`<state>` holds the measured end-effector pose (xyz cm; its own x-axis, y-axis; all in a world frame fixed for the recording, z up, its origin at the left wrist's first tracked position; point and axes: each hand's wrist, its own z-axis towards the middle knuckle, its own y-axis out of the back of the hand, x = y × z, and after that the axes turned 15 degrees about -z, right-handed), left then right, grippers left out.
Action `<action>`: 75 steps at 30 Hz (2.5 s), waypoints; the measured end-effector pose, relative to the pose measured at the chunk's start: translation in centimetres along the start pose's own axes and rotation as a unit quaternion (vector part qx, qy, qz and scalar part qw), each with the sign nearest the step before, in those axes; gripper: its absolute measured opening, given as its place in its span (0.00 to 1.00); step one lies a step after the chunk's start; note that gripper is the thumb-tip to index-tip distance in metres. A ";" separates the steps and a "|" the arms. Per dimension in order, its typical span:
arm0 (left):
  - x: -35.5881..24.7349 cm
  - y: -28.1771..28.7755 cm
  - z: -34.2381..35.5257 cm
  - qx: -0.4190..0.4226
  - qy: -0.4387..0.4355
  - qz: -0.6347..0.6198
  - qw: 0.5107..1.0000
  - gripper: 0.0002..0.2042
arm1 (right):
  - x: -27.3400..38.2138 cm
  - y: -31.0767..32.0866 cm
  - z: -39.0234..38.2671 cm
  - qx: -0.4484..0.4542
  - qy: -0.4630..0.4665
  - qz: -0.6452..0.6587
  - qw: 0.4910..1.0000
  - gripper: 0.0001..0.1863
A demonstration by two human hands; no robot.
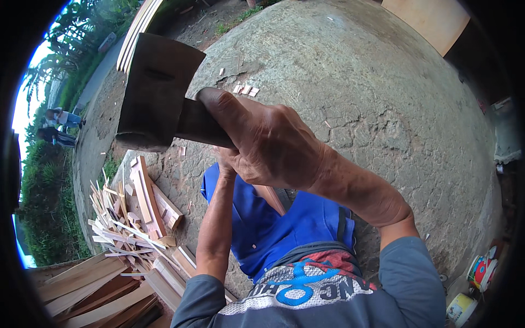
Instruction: The person sits on the ground and uses a chisel and mallet to carve a rectangular wooden block. They repeatedly position the chisel and strike it with the mallet to remove small wood chips, occasionally adjusting the block's orientation.
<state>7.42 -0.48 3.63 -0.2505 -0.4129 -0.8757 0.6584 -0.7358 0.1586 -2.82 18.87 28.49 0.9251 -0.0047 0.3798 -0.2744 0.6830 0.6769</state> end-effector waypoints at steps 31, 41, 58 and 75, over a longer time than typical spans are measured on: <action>-0.1 -1.9 -0.5 0.098 0.229 -0.127 0.960 0.05 | -6.5 -7.2 -6.3 0.363 -0.034 -0.167 0.916 0.22; 0.6 -2.0 3.2 -0.026 0.158 -0.146 0.976 0.15 | -5.9 -5.3 -8.7 0.168 -0.275 0.093 0.942 0.27; -0.8 -3.3 5.0 0.004 0.124 -0.050 0.991 0.22 | -6.7 -5.6 -12.3 0.129 -0.339 0.144 0.921 0.30; -2.4 -3.4 5.2 0.006 0.105 -0.027 0.994 0.23 | -7.0 -5.9 -13.1 0.141 -0.352 0.149 0.913 0.30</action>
<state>2.11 0.21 7.51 -0.1309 -0.2525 -0.9587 0.6396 -0.7604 0.1130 -4.20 24.41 13.57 0.4269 -0.3849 0.8183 -0.6351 0.5166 0.5743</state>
